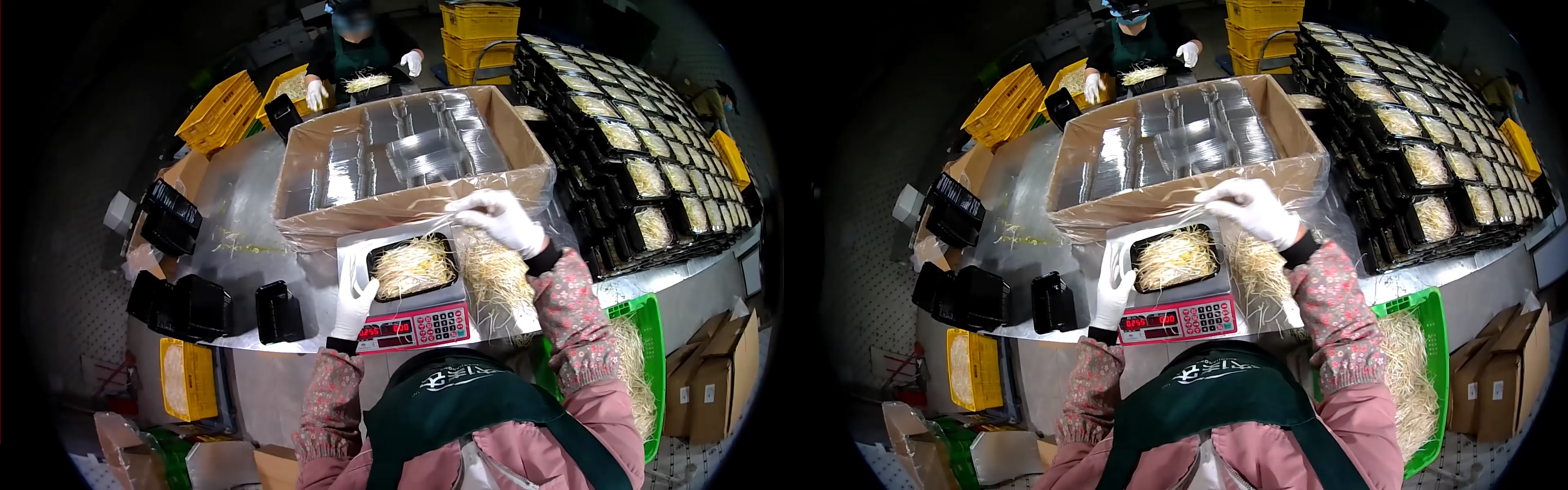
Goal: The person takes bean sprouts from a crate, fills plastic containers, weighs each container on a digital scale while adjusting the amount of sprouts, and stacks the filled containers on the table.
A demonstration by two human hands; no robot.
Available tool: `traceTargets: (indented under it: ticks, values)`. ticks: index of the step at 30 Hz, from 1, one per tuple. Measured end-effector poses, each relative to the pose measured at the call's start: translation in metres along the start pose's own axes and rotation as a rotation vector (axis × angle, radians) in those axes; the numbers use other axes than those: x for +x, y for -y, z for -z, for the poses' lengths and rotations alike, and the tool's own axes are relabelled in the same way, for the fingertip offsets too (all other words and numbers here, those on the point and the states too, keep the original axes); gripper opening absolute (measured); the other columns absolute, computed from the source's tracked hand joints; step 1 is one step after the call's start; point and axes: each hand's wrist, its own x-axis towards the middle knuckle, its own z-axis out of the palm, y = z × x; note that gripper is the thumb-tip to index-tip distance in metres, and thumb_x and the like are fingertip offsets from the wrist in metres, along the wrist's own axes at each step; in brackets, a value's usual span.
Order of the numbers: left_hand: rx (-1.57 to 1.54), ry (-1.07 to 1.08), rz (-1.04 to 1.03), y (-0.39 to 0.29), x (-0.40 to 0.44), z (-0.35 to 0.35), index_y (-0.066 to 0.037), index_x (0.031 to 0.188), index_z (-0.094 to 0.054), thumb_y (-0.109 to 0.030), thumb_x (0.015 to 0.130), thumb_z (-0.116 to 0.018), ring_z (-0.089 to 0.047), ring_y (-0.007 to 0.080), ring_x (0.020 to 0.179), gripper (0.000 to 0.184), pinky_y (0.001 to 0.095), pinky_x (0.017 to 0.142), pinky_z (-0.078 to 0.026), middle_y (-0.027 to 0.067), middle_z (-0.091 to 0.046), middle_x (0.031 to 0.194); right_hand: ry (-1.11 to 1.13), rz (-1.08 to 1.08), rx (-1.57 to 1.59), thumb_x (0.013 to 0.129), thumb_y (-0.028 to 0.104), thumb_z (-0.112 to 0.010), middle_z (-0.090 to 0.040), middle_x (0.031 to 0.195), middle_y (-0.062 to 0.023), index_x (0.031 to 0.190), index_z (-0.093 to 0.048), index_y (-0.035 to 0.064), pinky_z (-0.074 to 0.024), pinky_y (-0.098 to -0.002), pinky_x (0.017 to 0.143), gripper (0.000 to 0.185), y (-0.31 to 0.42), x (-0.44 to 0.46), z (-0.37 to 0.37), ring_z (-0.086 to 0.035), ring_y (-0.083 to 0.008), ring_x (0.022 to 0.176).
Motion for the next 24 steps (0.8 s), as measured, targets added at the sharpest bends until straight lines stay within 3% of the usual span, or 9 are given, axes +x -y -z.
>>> traceTargets:
  ticks: [3,5,7,10,15,18,20,21,24]
  values:
    - [-0.023,-0.022,0.010,0.018,-0.009,0.014,0.004,0.155,-0.017,0.005,0.087,-0.065,-0.026,0.0227,0.147,0.084,0.0333,0.117,-0.028,0.0166,-0.027,0.160,0.131,0.142,-0.110,0.090,0.008,-0.070,-0.073,0.107,-0.0095,0.110,-0.073,0.0060,-0.0550,-0.0306,0.087,0.020,-0.014,0.011,-0.048,-0.069,-0.0191,0.100]
    - [-0.027,-0.032,0.027,0.014,-0.017,0.015,0.005,0.156,-0.014,0.004,0.086,-0.066,-0.024,0.0225,0.148,0.087,0.0330,0.117,-0.028,0.0172,-0.023,0.161,0.206,0.274,-0.406,0.091,0.019,-0.069,-0.073,0.101,-0.0076,0.105,-0.074,0.0105,-0.0530,-0.0364,0.087,0.017,-0.059,0.007,-0.079,-0.067,-0.0273,0.097]
    - [0.192,0.014,0.071,-0.002,-0.025,0.011,0.005,0.156,-0.010,0.001,0.087,-0.067,-0.023,0.0254,0.150,0.089,0.0355,0.120,-0.023,0.0194,-0.023,0.161,0.401,0.187,-0.519,0.088,0.018,-0.070,-0.070,0.112,-0.0099,0.109,-0.074,0.0114,-0.0496,-0.0375,0.095,0.023,-0.065,0.003,-0.083,-0.064,-0.0296,0.102]
    - [0.467,0.014,0.072,-0.001,-0.036,0.022,0.002,0.156,-0.014,-0.004,0.078,-0.077,-0.026,0.0274,0.149,0.100,0.0371,0.120,-0.024,0.0209,-0.025,0.160,0.290,0.095,-0.415,0.087,0.010,-0.069,-0.064,0.126,-0.0120,0.117,-0.072,0.0111,-0.0465,-0.0363,0.103,0.031,-0.066,-0.007,-0.065,-0.059,-0.0282,0.117]
    - [0.733,0.083,-0.121,-0.021,-0.018,0.007,0.002,0.155,-0.019,-0.013,0.070,-0.086,-0.028,0.0319,0.147,0.109,0.0396,0.120,-0.025,0.0224,-0.029,0.158,0.189,-0.033,-0.302,0.088,0.014,-0.069,-0.064,0.124,-0.0171,0.121,-0.066,0.0054,-0.0450,-0.0423,0.104,0.034,-0.073,-0.009,-0.046,-0.060,-0.0343,0.117]
    - [0.961,0.234,-0.357,-0.020,0.012,-0.020,0.002,0.147,-0.035,-0.034,0.065,-0.088,-0.035,0.0394,0.140,0.104,0.0500,0.118,-0.025,0.0251,-0.039,0.148,-0.117,0.214,-0.631,0.090,0.031,-0.067,-0.061,0.128,-0.0225,0.132,-0.055,0.0010,-0.0427,-0.0463,0.105,0.053,-0.083,-0.014,-0.079,-0.056,-0.0397,0.120]
    - [1.112,0.349,-0.349,-0.013,0.031,-0.034,0.001,0.146,-0.039,-0.038,0.071,-0.084,-0.040,0.0394,0.136,0.095,0.0472,0.115,-0.032,0.0230,-0.044,0.145,-0.021,0.175,-0.708,0.095,0.040,-0.057,-0.054,0.133,-0.0294,0.132,-0.051,-0.0060,-0.0356,-0.0499,0.110,0.059,-0.091,-0.021,-0.111,-0.050,-0.0431,0.126]
    - [1.150,0.434,-0.282,-0.001,0.040,-0.036,0.000,0.144,-0.042,-0.041,0.073,-0.081,-0.043,0.0397,0.133,0.091,0.0479,0.113,-0.034,0.0223,-0.048,0.142,0.229,-0.036,-0.802,0.098,0.044,-0.049,-0.051,0.136,-0.0310,0.134,-0.048,-0.0089,-0.0330,-0.0504,0.112,0.064,-0.062,-0.019,-0.119,-0.047,-0.0439,0.130]
    - [1.074,0.483,-0.298,-0.001,0.046,-0.039,-0.001,0.135,-0.049,-0.037,0.076,-0.076,-0.053,0.0402,0.116,0.075,0.0490,0.101,-0.043,0.0220,-0.057,0.127,-0.004,0.071,-0.841,0.099,0.043,-0.047,-0.056,0.129,-0.0306,0.135,-0.048,-0.0077,-0.0391,-0.0482,0.107,0.062,-0.108,-0.042,-0.151,-0.053,-0.0411,0.124]
